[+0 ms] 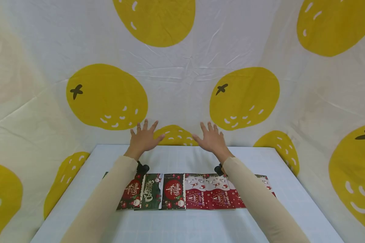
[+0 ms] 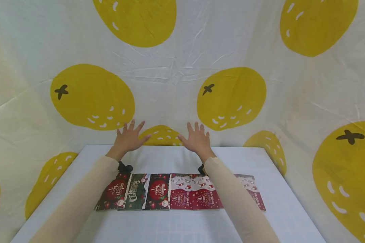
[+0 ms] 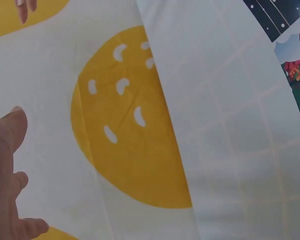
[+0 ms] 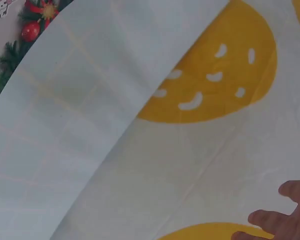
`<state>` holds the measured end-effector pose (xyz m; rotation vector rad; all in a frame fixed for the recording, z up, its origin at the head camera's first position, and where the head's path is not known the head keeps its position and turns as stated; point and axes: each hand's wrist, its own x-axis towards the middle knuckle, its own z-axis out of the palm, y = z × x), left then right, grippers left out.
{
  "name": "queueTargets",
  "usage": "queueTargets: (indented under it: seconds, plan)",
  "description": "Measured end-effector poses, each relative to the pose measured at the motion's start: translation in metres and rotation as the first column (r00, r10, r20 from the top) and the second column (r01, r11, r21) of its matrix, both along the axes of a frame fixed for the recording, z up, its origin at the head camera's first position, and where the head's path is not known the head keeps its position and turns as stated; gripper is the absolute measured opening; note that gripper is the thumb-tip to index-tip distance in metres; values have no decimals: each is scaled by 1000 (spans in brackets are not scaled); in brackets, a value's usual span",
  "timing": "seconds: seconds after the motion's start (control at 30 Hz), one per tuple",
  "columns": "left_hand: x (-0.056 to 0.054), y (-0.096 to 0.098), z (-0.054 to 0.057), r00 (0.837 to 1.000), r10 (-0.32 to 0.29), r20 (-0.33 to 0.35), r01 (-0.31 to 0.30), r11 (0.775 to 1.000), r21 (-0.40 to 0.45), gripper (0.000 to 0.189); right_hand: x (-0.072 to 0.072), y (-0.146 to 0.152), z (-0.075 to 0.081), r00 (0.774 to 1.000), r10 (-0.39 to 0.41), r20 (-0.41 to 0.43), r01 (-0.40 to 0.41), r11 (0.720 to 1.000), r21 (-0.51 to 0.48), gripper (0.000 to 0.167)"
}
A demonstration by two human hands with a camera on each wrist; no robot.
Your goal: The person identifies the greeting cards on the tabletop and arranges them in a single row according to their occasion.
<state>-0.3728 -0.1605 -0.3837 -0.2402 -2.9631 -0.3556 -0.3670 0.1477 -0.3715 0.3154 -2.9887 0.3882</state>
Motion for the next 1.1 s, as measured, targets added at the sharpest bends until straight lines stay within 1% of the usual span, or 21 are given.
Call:
queueTargets:
  seconds: [0.23, 0.33, 0.5, 0.73, 0.9, 1.0, 1.1]
  plan:
    - [4, -17, -3, 1000, -16, -17, 16, 999, 36, 89, 4, -17, -2, 999, 28, -19, -29, 999, -20, 87]
    - [8, -24, -4, 1000, -24, -18, 25, 998, 64, 89, 6, -26, -4, 999, 45, -25, -46, 998, -31, 87]
    - [14, -35, -8, 1000, -14, -11, 15, 996, 86, 90, 9, -40, -11, 997, 72, -41, -74, 996, -43, 86]
    - [24, -54, -13, 999, -3, -32, 6, 994, 112, 90, 20, -60, -17, 994, 102, -37, -105, 991, -78, 86]
    - [31, -69, -20, 1000, -2, -24, 5, 990, 143, 89, 22, -76, -27, 991, 123, -47, -127, 988, -93, 89]
    - [35, -78, -24, 1000, 11, -11, -9, 987, 161, 90, 24, -87, -34, 989, 139, -53, -144, 983, -110, 89]
    - [39, -86, -29, 1000, 31, -2, -30, 985, 169, 92, 27, -97, -40, 987, 155, -37, -158, 979, -129, 89]
